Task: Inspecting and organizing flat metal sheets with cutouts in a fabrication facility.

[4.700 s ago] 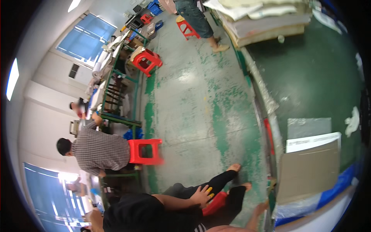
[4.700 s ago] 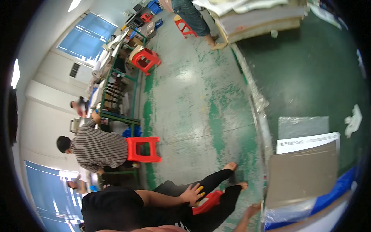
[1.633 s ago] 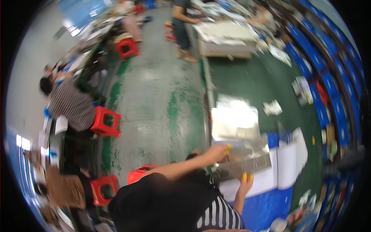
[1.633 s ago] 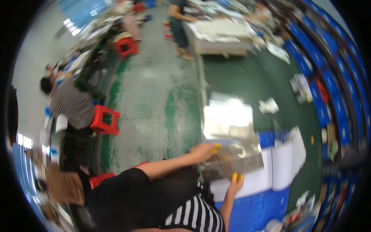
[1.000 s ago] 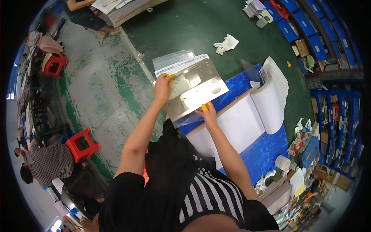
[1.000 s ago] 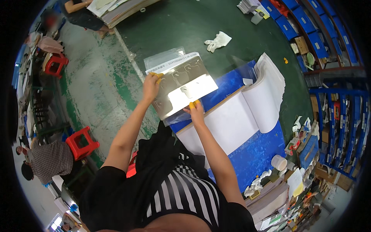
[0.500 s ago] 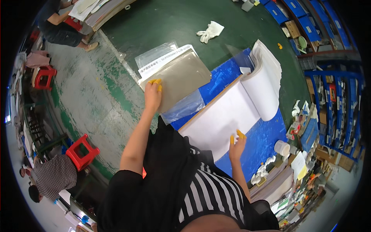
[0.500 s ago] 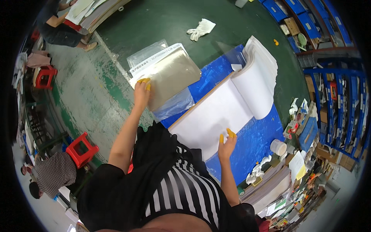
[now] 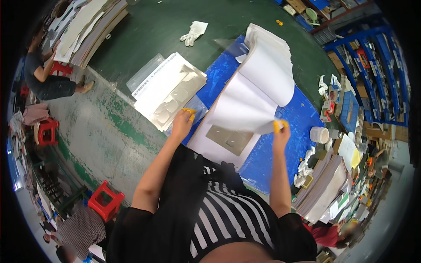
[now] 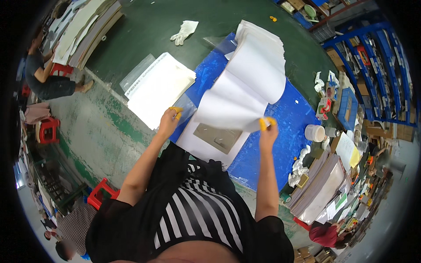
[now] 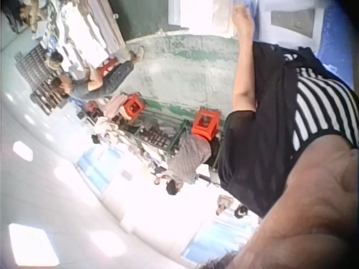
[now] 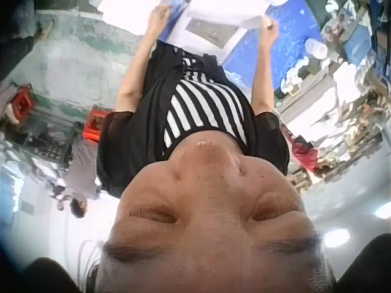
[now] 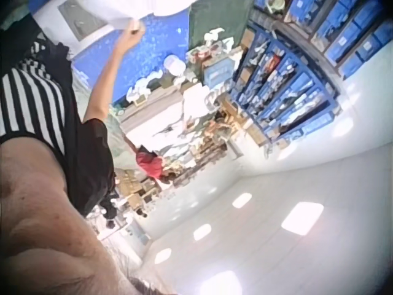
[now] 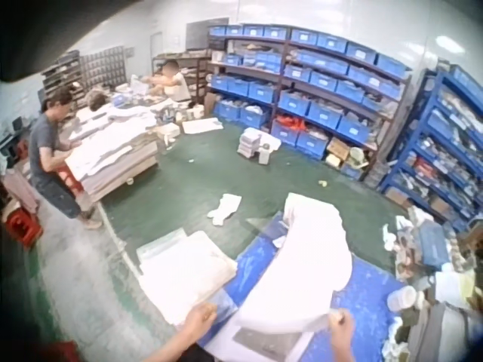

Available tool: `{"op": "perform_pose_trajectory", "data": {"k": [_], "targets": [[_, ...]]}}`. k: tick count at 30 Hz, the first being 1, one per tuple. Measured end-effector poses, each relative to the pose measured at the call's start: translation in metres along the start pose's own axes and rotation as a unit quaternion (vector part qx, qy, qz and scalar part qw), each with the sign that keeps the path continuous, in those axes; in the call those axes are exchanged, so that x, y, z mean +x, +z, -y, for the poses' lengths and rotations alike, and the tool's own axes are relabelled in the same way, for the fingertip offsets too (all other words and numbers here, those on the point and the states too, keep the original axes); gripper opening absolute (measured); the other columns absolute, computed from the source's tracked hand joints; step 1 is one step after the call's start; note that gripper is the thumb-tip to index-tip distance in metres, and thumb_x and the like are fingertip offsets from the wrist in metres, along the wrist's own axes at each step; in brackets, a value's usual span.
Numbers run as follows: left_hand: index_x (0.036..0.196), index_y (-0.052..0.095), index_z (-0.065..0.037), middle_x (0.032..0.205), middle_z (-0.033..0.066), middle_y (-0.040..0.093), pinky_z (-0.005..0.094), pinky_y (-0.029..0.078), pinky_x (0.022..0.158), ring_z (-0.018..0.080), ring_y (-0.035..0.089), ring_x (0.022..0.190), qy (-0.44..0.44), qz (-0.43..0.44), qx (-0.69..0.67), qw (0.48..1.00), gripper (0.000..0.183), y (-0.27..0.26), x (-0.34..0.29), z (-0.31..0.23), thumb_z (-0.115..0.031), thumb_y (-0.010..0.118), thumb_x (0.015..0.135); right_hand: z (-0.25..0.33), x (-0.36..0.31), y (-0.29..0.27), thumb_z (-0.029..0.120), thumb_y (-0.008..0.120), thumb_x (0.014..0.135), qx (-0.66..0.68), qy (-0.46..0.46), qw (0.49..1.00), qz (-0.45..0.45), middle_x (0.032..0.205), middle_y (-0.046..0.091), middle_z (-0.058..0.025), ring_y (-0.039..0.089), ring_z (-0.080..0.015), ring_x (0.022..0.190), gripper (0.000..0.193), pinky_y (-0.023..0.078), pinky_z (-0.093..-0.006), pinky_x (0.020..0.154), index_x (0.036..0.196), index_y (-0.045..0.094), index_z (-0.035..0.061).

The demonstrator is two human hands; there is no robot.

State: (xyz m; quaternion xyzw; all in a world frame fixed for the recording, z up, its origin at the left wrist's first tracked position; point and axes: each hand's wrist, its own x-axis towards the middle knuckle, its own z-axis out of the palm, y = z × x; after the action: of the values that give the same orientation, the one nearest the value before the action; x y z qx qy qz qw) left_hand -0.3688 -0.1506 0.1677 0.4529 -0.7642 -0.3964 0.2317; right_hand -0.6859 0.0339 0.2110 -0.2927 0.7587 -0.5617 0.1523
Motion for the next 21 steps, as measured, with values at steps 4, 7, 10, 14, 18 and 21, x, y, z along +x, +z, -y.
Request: {"op": "perform_pose_trajectory", "data": {"k": [4,7,10,14,18,21], "targets": [[0.104,0.059,-0.002,0.101,0.0188,0.056,0.0389,0.044,0.079,0.0341,0.054,0.092,0.065,0.050,0.045,0.996,0.033,0.031,0.007,-0.026,-0.015,0.065,0.074,0.021,0.106,-0.022,0.013,0.064,0.082,0.185,0.060,0.976,-0.095,0.076,0.054,0.0024,0.045,-0.0047,0.059,0.019,0.031,-0.0173,0.048,0.099,0.058,0.0072],[0.112,0.054,-0.001,0.105,0.0194,0.054,0.0388,0.045,0.080,0.0332,0.053,0.095,0.078,0.028,0.114,0.990,0.049,0.054,0.012,-0.048,-0.020,0.069,0.070,0.008,0.173,-0.017,0.016,0.060,0.084,0.221,0.088,0.965,-0.108,0.084,0.057,-0.0011,0.054,-0.0104,0.068,0.026,0.042,-0.0213,0.054,0.108,0.054,0.0055],[0.122,0.047,-0.004,0.117,0.0201,0.048,0.0387,0.041,0.088,0.0350,0.047,0.106,-0.029,0.129,0.182,0.974,0.067,0.067,0.018,-0.051,-0.029,0.074,0.066,-0.025,0.205,-0.006,0.017,0.054,0.087,0.381,0.154,0.906,-0.098,0.102,0.054,-0.0071,0.058,-0.0201,0.089,0.033,0.050,-0.0298,0.074,0.116,0.047,0.0034],[0.118,0.048,-0.002,0.104,0.0210,0.055,0.0404,0.045,0.078,0.0348,0.054,0.095,-0.032,0.107,0.126,0.986,0.056,0.060,0.025,-0.021,-0.023,0.070,0.070,-0.043,0.184,0.001,0.011,0.047,0.089,0.422,0.133,0.894,-0.068,0.123,0.042,-0.0101,0.054,-0.0311,0.102,0.039,0.043,-0.0354,0.092,0.126,0.038,0.0053],[0.106,0.055,-0.003,0.083,0.0184,0.061,0.0427,0.047,0.066,0.0366,0.059,0.075,-0.088,0.114,0.124,0.982,0.035,0.033,0.030,-0.023,-0.016,0.064,0.075,-0.025,0.092,0.005,0.009,0.048,0.090,0.270,0.100,0.957,-0.029,0.110,0.054,-0.0077,0.056,-0.0200,0.097,0.031,0.046,-0.0334,0.088,0.120,0.046,0.0014],[0.096,0.056,-0.003,0.081,0.0176,0.062,0.0422,0.047,0.060,0.0376,0.059,0.069,0.008,0.058,0.200,0.978,0.023,0.022,0.021,-0.031,-0.014,0.062,0.077,-0.027,0.002,0.017,0.011,0.049,0.091,0.183,0.176,0.964,0.081,0.106,0.057,-0.0069,0.056,-0.0185,0.097,0.031,0.047,-0.0319,0.087,0.120,0.048,0.0012]]}}
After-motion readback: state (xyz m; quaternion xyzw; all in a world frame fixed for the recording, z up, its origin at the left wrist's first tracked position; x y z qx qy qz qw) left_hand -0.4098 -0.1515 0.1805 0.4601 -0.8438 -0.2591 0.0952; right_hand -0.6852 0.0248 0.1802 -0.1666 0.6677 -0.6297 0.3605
